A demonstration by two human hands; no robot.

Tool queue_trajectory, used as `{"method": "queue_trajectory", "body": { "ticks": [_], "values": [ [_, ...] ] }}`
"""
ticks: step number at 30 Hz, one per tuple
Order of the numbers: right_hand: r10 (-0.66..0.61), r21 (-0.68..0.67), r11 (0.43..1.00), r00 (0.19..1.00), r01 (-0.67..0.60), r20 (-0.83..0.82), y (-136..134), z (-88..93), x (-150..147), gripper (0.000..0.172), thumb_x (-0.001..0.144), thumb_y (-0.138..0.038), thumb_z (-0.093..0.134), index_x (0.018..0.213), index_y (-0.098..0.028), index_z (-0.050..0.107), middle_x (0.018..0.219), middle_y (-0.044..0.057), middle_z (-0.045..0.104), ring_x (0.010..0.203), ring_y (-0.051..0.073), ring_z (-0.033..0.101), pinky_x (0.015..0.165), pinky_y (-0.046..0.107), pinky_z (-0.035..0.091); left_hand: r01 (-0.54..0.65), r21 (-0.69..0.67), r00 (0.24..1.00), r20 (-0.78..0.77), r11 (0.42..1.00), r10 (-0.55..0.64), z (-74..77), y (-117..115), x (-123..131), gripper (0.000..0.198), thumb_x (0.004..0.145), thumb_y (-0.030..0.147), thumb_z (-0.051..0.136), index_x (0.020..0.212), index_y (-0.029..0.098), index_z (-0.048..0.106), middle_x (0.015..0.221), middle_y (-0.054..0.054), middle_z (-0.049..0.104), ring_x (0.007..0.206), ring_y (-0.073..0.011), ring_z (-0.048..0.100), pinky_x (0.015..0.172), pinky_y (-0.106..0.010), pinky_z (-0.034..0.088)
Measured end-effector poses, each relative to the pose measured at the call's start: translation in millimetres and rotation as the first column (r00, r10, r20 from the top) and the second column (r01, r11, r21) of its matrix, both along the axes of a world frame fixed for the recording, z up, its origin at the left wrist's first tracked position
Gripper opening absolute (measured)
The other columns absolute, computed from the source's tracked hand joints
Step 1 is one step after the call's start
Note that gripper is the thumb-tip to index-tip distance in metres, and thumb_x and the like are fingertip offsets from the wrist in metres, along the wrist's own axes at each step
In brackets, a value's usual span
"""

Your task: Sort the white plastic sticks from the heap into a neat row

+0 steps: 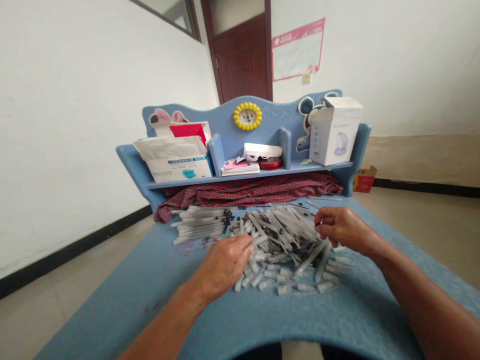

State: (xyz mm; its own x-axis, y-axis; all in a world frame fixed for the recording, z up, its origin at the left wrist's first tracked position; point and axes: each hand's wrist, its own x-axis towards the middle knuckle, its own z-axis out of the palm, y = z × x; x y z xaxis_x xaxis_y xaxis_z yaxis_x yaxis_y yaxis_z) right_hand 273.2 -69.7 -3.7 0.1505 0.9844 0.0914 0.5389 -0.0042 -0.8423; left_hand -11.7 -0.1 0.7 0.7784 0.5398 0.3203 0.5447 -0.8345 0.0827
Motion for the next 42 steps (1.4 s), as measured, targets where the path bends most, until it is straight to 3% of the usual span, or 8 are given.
{"method": "queue_trajectory", "body": {
  "ticks": [4,8,15,21,26,30,38,42],
  "values": [
    [0.093,-0.081,0.992,0.995,-0.096,-0.037,-3.3,0.9,-5.4,0.005,0.070,-0.020,0.056,0.074,-0.017,0.056,0.045,-0.006,0.053,0.033,0.006,0.041,0.032,0.016,0.030,0.030,0.013,0.999,0.042,0.999,-0.031,-1.2,-1.0,0.8,0.021,0.091,0.020,0.039,0.094,0.015,0.059,0.075,-0.004,0.065,0.074,-0.0153,0.063,0.071,-0.024,0.047],
    [0.193,-0.107,0.975,0.981,-0.194,-0.014,-3.8,-2.9,-12.8,0.004,0.069,-0.016,0.057,0.072,-0.017,0.057,0.045,-0.006,0.050,0.039,0.006,0.044,0.036,0.015,0.030,0.053,-0.002,0.996,0.077,0.999,-0.052,0.1,-4.1,2.3,0.021,0.090,0.020,0.040,0.093,0.015,0.060,0.076,-0.004,0.065,0.074,-0.0156,0.063,0.070,-0.025,0.047],
    [0.140,-0.056,0.988,0.990,-0.141,-0.026,-6.4,2.6,-18.9,0.009,0.074,-0.024,0.058,0.075,-0.016,0.059,0.043,-0.006,0.050,0.036,0.005,0.036,0.035,0.017,0.027,0.067,-0.131,0.992,0.114,0.989,-0.053,5.8,-11.3,6.3,0.020,0.089,0.020,0.041,0.086,0.015,0.060,0.071,-0.001,0.062,0.067,-0.0130,0.060,0.063,-0.022,0.042],
    [0.241,0.036,0.971,0.960,-0.238,-0.145,-13.7,3.3,-37.9,0.021,0.078,-0.036,0.059,0.076,-0.015,0.058,0.050,-0.006,0.046,0.041,0.005,0.036,0.038,0.017,0.026,0.088,-0.244,0.989,0.134,0.966,-0.056,8.8,-20.2,12.1,0.020,0.089,0.021,0.042,0.081,0.015,0.059,0.066,0.001,0.058,0.064,-0.0110,0.056,0.059,-0.020,0.039],
    [0.360,0.228,0.902,0.930,-0.367,0.077,-19.1,-0.2,-57.5,0.028,0.081,-0.038,0.060,0.097,-0.015,0.062,0.062,-0.002,0.055,0.055,0.009,0.047,0.051,0.021,0.036,0.150,-0.248,0.983,0.141,0.957,-0.117,1.7,-29.7,19.7,0.018,0.089,0.021,0.043,0.081,0.017,0.058,0.069,0.001,0.059,0.066,-0.0112,0.056,0.061,-0.021,0.039],
    [0.415,0.215,0.855,0.871,-0.472,0.264,-20.2,0.4,-64.4,0.017,0.084,-0.029,0.056,0.086,-0.015,0.065,0.067,0.000,0.059,0.059,0.010,0.050,0.056,0.021,0.037,0.234,-0.209,0.968,0.144,0.950,-0.207,-1.1,-34.7,23.6,0.016,0.090,0.020,0.042,0.082,0.016,0.056,0.071,-0.001,0.058,0.068,-0.0121,0.056,0.063,-0.021,0.040],
    [0.307,0.162,0.935,0.949,-0.314,0.071,-19.8,16.8,-38.7,0.019,0.083,-0.028,0.055,0.074,-0.014,0.063,0.061,-0.001,0.055,0.052,0.008,0.047,0.048,0.019,0.036,0.172,-0.145,0.980,0.124,0.974,-0.154,24.0,-25.9,12.3,0.020,0.091,0.025,0.041,0.092,0.017,0.060,0.081,-0.002,0.064,0.075,-0.0128,0.059,0.068,-0.022,0.041],
    [0.315,0.113,0.940,0.946,-0.322,0.078,-27.8,31.3,-36.4,0.018,0.083,-0.027,0.053,0.073,-0.014,0.061,0.058,-0.002,0.052,0.050,0.008,0.047,0.045,0.019,0.034,0.114,-0.133,0.993,0.025,0.985,-0.111,38.7,-32.2,9.8,0.021,0.091,0.026,0.043,0.086,0.017,0.061,0.073,0.000,0.063,0.069,-0.0128,0.059,0.064,-0.022,0.038]
  ]
}}
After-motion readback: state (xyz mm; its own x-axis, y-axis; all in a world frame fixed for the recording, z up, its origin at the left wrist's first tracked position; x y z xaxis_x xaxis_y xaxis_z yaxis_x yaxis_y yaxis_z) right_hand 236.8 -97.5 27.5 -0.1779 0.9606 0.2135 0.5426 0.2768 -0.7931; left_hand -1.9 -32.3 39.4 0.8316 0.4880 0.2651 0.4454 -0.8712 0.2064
